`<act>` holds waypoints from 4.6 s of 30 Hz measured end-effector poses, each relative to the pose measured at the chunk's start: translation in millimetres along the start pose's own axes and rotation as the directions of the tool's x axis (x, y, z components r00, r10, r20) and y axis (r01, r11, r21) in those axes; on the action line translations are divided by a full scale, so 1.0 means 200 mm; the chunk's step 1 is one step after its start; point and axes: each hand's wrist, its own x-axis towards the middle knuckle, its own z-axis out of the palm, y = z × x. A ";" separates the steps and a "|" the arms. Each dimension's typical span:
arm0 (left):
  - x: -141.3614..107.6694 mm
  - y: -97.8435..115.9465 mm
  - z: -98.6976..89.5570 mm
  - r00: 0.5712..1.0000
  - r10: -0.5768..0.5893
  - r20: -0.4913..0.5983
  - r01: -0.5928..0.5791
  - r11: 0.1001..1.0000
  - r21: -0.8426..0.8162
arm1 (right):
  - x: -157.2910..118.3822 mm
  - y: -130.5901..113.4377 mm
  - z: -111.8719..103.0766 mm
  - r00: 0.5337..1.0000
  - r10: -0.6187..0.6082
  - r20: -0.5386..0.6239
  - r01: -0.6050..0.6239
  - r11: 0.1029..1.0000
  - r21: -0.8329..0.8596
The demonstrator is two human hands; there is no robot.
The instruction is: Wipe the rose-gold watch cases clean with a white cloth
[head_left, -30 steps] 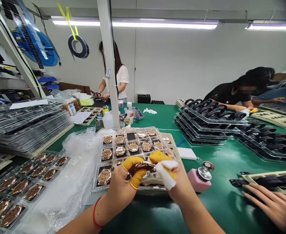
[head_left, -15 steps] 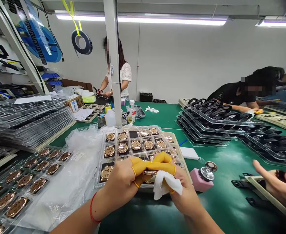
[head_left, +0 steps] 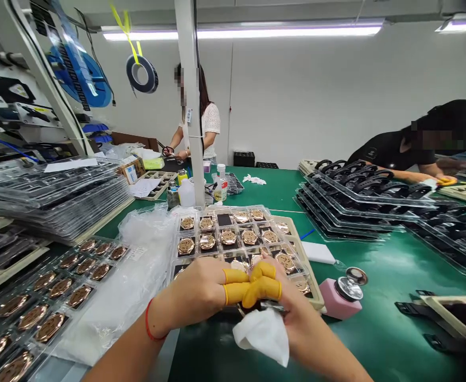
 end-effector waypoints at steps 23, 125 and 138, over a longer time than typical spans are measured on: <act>0.04 0.19 0.22 0.746 -0.656 -0.112 0.268 0.450 -0.852 | -0.03 0.06 0.02 0.955 -0.193 -0.225 0.211 0.976 0.056; 0.00 0.00 0.04 0.986 -0.033 -0.162 0.034 0.999 0.005 | 0.00 0.03 0.02 0.991 0.133 -0.023 -0.122 0.955 0.272; 0.01 0.02 0.06 0.967 0.087 -0.240 -0.153 0.950 -0.271 | -0.02 0.01 -0.07 0.977 -0.117 0.179 0.043 0.928 0.371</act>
